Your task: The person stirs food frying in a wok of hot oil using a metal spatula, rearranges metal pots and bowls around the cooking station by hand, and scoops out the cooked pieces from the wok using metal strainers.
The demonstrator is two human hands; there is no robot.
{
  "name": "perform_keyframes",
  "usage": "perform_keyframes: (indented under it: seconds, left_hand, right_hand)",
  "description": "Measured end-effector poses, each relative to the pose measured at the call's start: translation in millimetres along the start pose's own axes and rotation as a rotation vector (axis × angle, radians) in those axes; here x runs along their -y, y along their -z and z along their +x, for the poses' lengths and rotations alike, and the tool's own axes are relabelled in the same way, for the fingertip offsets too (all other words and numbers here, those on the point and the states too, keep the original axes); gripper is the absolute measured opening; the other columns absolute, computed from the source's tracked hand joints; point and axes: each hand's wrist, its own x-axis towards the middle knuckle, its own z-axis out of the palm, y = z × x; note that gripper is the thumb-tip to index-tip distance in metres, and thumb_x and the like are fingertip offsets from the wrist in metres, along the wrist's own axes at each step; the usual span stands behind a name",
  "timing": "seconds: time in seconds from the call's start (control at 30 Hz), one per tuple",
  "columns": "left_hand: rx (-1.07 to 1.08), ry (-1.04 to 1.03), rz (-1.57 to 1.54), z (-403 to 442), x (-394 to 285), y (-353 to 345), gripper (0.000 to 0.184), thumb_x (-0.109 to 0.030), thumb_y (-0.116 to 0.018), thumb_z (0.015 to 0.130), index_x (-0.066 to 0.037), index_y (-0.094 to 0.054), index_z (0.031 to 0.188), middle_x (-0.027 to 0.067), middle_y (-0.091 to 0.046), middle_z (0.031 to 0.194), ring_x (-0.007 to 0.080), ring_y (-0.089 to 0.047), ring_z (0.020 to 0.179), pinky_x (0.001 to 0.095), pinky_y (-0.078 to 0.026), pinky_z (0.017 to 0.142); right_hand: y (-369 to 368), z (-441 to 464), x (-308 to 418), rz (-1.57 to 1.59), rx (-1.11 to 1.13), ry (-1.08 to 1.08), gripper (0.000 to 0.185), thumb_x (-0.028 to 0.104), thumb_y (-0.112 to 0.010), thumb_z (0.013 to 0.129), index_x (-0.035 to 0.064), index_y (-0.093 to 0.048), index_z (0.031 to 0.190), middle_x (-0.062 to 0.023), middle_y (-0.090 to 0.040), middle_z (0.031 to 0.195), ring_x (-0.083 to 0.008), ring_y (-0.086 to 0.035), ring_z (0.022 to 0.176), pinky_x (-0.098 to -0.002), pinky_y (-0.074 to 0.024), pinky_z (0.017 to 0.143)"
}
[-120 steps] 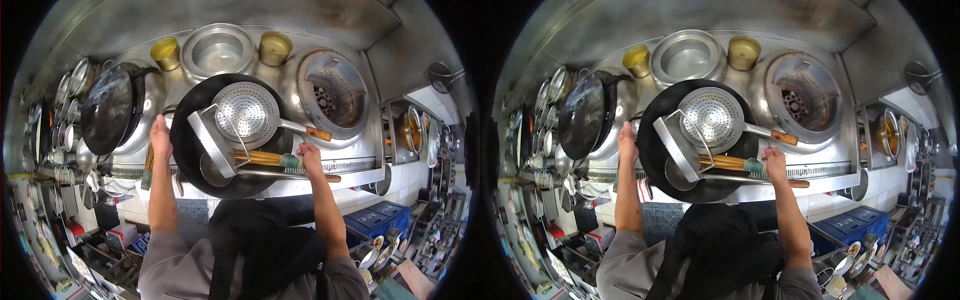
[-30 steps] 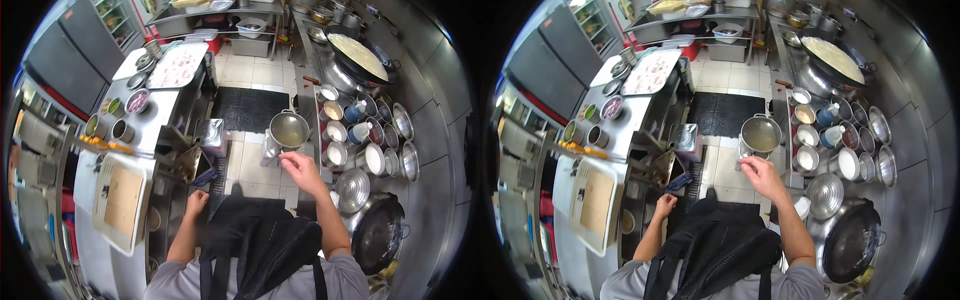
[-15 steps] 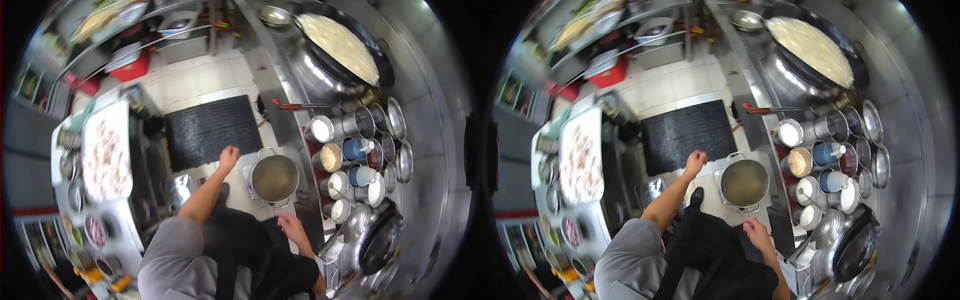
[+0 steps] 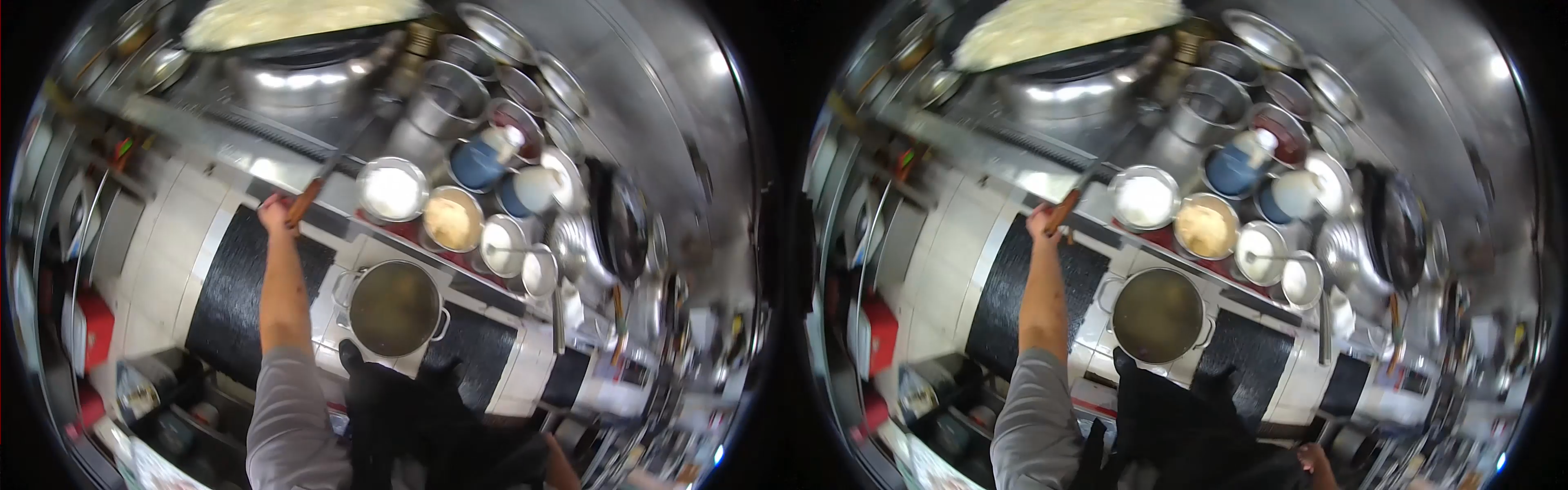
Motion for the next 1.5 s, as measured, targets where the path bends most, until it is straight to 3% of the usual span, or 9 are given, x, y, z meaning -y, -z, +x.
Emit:
perform_keyframes:
  seconds: [0.23,0.27,0.5,0.63,0.73,0.97,1.03,1.23,1.5]
  left_hand:
    - [0.326,-0.107,0.033,-48,27,8,0.02,-0.013,-0.066,0.093,-0.005,-0.062,0.111,0.0077,-0.065,0.098,0.0222,-0.066,0.086,0.0363,-0.058,0.076]
    - [0.315,-0.17,0.134,-34,44,15,0.018,-0.014,-0.069,0.091,-0.006,-0.06,0.106,0.0088,-0.067,0.098,0.023,-0.068,0.082,0.0345,-0.06,0.073]
    - [0.017,0.015,0.545,-94,11,107,0.078,-0.055,-0.074,0.084,0.01,-0.055,0.123,0.0222,-0.059,0.11,0.0313,-0.063,0.092,0.0406,-0.057,0.072]
    - [-0.041,-0.382,1.344,-262,-7,213,0.088,-0.07,-0.046,0.093,0.013,-0.055,0.065,0.0228,-0.06,0.068,0.0343,-0.05,0.058,0.0529,-0.048,0.059]
    - [0.206,0.328,1.646,-427,14,232,0.068,-0.063,-0.053,0.093,0.004,-0.058,0.08,0.0203,-0.064,0.078,0.0332,-0.054,0.061,0.0496,-0.048,0.057]
    - [1.158,0.616,1.903,-654,110,80,0.049,-0.051,-0.057,0.093,-0.002,-0.059,0.096,0.0167,-0.067,0.09,0.0285,-0.063,0.073,0.0409,-0.048,0.057]
    - [1.294,0.651,1.97,-703,111,9,0.044,-0.048,-0.058,0.093,-0.004,-0.059,0.101,0.0157,-0.068,0.094,0.0272,-0.066,0.076,0.0385,-0.048,0.056]
    - [1.555,0.853,1.785,-914,105,-263,0.037,-0.038,-0.06,0.094,-0.006,-0.06,0.113,0.0137,-0.069,0.104,0.0242,-0.072,0.084,0.0293,-0.047,0.056]
    - [2.064,0.221,1.236,-1197,223,-518,0.022,-0.013,-0.06,0.097,0.001,-0.055,0.113,0.0108,-0.068,0.095,0.0138,-0.063,0.073,0.0288,-0.052,0.067]
  right_hand:
    - [-80,63,-108,0.939,0.61,-0.362,0.029,0.029,-0.046,0.099,0.0055,-0.063,0.103,-0.0152,-0.068,0.081,-0.0255,-0.064,0.057,-0.0377,-0.0488,0.041]
    - [-71,19,-56,0.958,0.13,-0.314,0.03,0.03,-0.046,0.099,0.0063,-0.063,0.107,-0.0129,-0.066,0.08,-0.0238,-0.063,0.058,-0.0343,-0.0479,0.041]
    - [-82,-29,-90,0.9,-0.01,-0.418,0.021,0.014,-0.054,0.096,0.0132,-0.065,0.114,-0.0035,-0.068,0.08,-0.0129,-0.067,0.063,-0.0292,-0.0538,0.05]
    - [-149,-24,-188,0.945,0.154,-0.456,0.021,0.017,-0.052,0.094,0.0142,-0.066,0.11,-0.0039,-0.07,0.084,-0.0177,-0.068,0.065,-0.0353,-0.0565,0.055]
    - [-244,50,-296,0.691,0.275,0.077,0.019,0.022,-0.05,0.093,0.0123,-0.066,0.096,-0.0053,-0.066,0.075,-0.0216,-0.067,0.067,-0.0409,-0.0571,0.058]
    - [-168,178,-359,0.442,-0.132,0.36,0.018,0.023,-0.059,0.09,0.0076,-0.065,0.083,-0.0067,-0.061,0.066,-0.0185,-0.06,0.052,-0.0376,-0.05,0.05]
    - [-56,131,-357,1.15,-0.186,-0.067,0.021,0.024,-0.06,0.09,0.005,-0.068,0.091,-0.0096,-0.067,0.072,-0.0201,-0.065,0.057,-0.0357,-0.0542,0.059]
    - [132,152,-461,0.921,-0.492,0.194,0.025,0.026,-0.062,0.087,0.0068,-0.072,0.1,-0.0193,-0.072,0.094,-0.0365,-0.069,0.088,-0.0414,-0.0547,0.083]
    - [281,134,-651,0.884,-0.705,0.045,0.028,0.022,-0.062,0.09,0.0016,-0.069,0.108,-0.0185,-0.072,0.099,-0.0331,-0.07,0.089,-0.0398,-0.0545,0.082]
